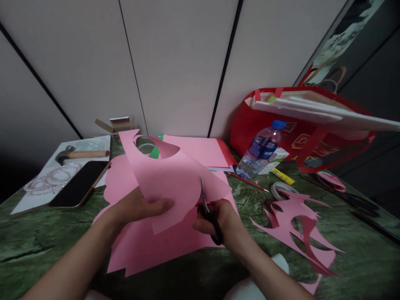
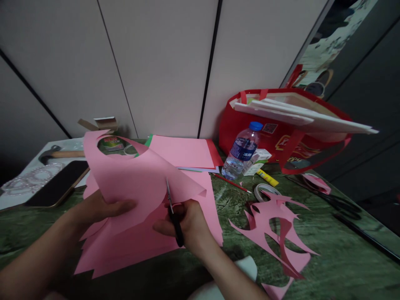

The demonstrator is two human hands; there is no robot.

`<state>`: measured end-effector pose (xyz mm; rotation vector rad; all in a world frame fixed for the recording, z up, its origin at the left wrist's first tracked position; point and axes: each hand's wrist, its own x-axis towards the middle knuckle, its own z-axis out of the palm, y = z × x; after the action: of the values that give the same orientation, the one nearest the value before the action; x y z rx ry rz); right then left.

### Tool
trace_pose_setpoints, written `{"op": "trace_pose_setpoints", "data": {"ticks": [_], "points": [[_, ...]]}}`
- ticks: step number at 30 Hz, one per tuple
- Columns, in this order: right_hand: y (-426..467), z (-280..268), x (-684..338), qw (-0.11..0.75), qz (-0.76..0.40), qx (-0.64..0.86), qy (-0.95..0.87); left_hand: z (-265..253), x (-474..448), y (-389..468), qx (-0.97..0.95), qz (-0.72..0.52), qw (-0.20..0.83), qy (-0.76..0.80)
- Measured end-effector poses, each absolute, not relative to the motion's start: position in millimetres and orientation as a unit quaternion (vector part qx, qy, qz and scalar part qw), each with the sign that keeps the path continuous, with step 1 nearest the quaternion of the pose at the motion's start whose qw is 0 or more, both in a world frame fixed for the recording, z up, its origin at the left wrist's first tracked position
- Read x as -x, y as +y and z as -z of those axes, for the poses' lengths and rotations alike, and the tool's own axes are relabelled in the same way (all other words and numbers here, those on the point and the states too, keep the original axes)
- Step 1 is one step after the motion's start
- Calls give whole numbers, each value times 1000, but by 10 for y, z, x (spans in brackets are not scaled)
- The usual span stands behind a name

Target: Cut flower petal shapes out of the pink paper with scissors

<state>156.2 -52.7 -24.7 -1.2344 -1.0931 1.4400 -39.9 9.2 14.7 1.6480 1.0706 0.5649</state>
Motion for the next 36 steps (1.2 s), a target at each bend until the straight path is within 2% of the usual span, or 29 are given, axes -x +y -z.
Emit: {"op": "trace_pose_setpoints", "data": {"ticks": [13,17,21,24,27,30,36], "points": [[-516,303,-1560,451,-600,503,-429,-200,402,89,-651,-259,560,442],[-508,362,-1551,478,-576,515,-417,-190,378,110,-613,-311,580,438],[-485,335,-1543,528,-540,504,-418,-170,320,119,-584,-361,635,355],[-479,272,-1550,569,-487,507,-427,-174,249,66,-625,-291,690,222],[-484,239,-1562,587,-447,511,-441,-195,157,-45,-711,-208,652,160],[-487,239,-1553,591,-426,510,-457,-196,78,-161,-727,-265,580,255],[-511,251,-1503,593,-411,460,-517,-2,46,-247,-681,-314,547,371]]}}
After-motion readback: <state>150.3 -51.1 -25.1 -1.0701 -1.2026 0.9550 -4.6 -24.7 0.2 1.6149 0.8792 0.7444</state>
